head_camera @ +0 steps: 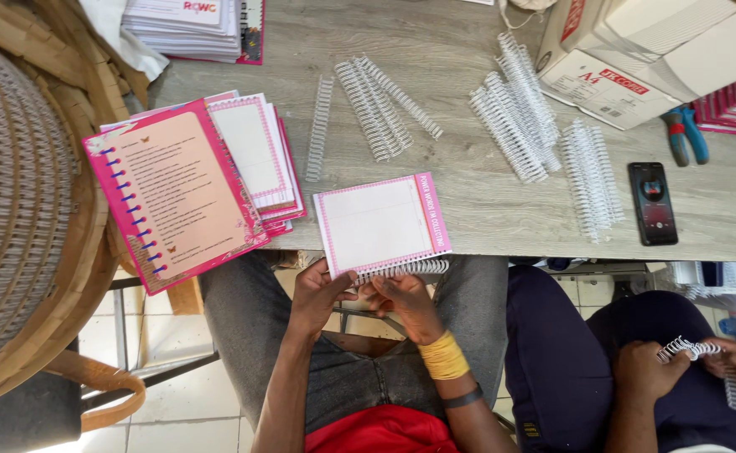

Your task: The person sits cross-legged and assembles spiral notebooks by hand. They pick up a stack of pink paper sheets, align them, and insert a metal spiral binding wire through the pre-punched holes. The person then flips the notebook to check the binding and the cover design before placing it on a pile of finished notebooks.

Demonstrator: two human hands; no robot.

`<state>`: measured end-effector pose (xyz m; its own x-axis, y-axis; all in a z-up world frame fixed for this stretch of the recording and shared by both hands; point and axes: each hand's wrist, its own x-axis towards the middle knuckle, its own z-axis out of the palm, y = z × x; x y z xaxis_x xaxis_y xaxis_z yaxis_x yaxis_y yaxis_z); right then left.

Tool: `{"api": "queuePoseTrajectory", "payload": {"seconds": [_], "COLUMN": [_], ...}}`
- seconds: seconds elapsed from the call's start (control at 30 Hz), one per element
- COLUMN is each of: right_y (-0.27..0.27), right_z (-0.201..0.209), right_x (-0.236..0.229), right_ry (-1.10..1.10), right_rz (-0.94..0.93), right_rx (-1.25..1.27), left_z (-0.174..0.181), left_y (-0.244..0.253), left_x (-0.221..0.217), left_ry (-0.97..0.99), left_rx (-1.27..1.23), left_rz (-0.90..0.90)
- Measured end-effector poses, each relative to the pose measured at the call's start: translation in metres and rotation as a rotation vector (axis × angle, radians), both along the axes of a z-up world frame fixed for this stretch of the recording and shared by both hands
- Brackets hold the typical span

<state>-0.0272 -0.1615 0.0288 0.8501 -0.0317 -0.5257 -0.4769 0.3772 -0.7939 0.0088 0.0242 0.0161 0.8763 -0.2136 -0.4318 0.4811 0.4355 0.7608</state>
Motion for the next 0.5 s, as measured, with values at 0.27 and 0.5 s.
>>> {"api": "queuePoseTrajectory", "payload": {"seconds": [0.27,0.5], "right_y": [0.013,0.011], "right_z": [-0.075,-0.099], "right_x": [-0.001,0.001], "right_ry": [-0.15,-0.119], "right_rz": [-0.191,-0.246], "right_rx": [0.036,-0.023], "left_z": [-0.003,-0.004], "left_y": [-0.003,-0.005], "left_x": [0.0,-0.002], "left_ry": [0.026,0.004], "left_rx": [0.077,0.117], "left_rz": [-0.009,-0.064]}}
